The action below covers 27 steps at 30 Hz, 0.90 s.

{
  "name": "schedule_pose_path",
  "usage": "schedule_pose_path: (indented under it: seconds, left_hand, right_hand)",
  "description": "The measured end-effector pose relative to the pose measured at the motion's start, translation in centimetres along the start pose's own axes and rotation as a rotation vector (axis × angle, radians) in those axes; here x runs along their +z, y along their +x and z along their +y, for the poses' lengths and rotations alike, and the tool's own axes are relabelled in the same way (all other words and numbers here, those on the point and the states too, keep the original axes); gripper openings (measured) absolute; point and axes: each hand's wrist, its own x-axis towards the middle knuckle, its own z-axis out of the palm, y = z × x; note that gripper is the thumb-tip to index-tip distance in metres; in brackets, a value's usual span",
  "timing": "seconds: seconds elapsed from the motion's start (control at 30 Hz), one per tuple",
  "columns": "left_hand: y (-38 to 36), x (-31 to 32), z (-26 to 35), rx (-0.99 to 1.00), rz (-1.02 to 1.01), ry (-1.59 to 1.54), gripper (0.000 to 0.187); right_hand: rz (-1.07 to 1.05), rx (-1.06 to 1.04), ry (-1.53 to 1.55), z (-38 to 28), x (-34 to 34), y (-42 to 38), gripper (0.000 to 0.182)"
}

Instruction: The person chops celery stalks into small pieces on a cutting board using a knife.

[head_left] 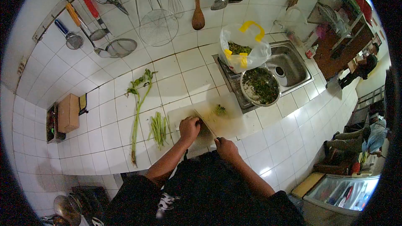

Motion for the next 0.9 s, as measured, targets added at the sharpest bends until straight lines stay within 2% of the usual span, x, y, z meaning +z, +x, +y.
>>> schedule_pose_path:
  seconds: [0.1, 0.3, 0.37, 0.5, 0.6, 0.67, 0.7, 0.77, 0.9]
  left_hand:
    - [0.1, 0.6, -0.7, 0.045, 0.063, 0.036, 0.021]
    - [0.7, 0.5, 0.5, -0.018, 0.006, -0.016, 0.016]
    - [1.0, 1.0, 0.1, 0.017, 0.117, -0.001, 0.016]
    - [2.4, 0.6, 1.5, -0.014, 0.026, -0.064, 0.015]
    - [2.5, 1.0, 1.9, 0.032, -0.036, -0.099, 0.014]
    - [2.7, 1.1, 2.0, 0.071, -0.078, -0.052, 0.014]
    - [2.7, 1.3, 1.7, 0.075, -0.079, -0.052, 0.014]
    - [2.4, 1.4, 0.7, 0.222, -0.058, 0.015, 0.015]
    - [2.4, 0.7, 0.8, 0.266, -0.09, -0.037, 0.017]
  right_hand:
    - [0.001, -0.003, -0.014, 0.0, -0.2, -0.2, 0.051]
    - [0.051, 0.024, -0.021, 2.5, -0.4, -1.4, 0.05]
    - [0.056, 0.015, -0.008, 2.6, -0.7, -1.4, 0.051]
    - [0.088, 0.051, 0.044, 2.6, -1.4, -1.9, 0.051]
    - [0.12, 0.062, 0.06, 2.9, -1.8, -2.3, 0.05]
    - [0.202, -0.011, 0.118, 3.5, -1.7, -2.2, 0.049]
    - [0.205, -0.009, 0.12, 3.6, -1.9, -2.2, 0.049]
    - [0.16, 0.039, 0.116, 3.6, -2.2, -2.4, 0.05]
    - [0.173, 0.033, 0.125, 4.3, -1.5, -2.0, 0.051]
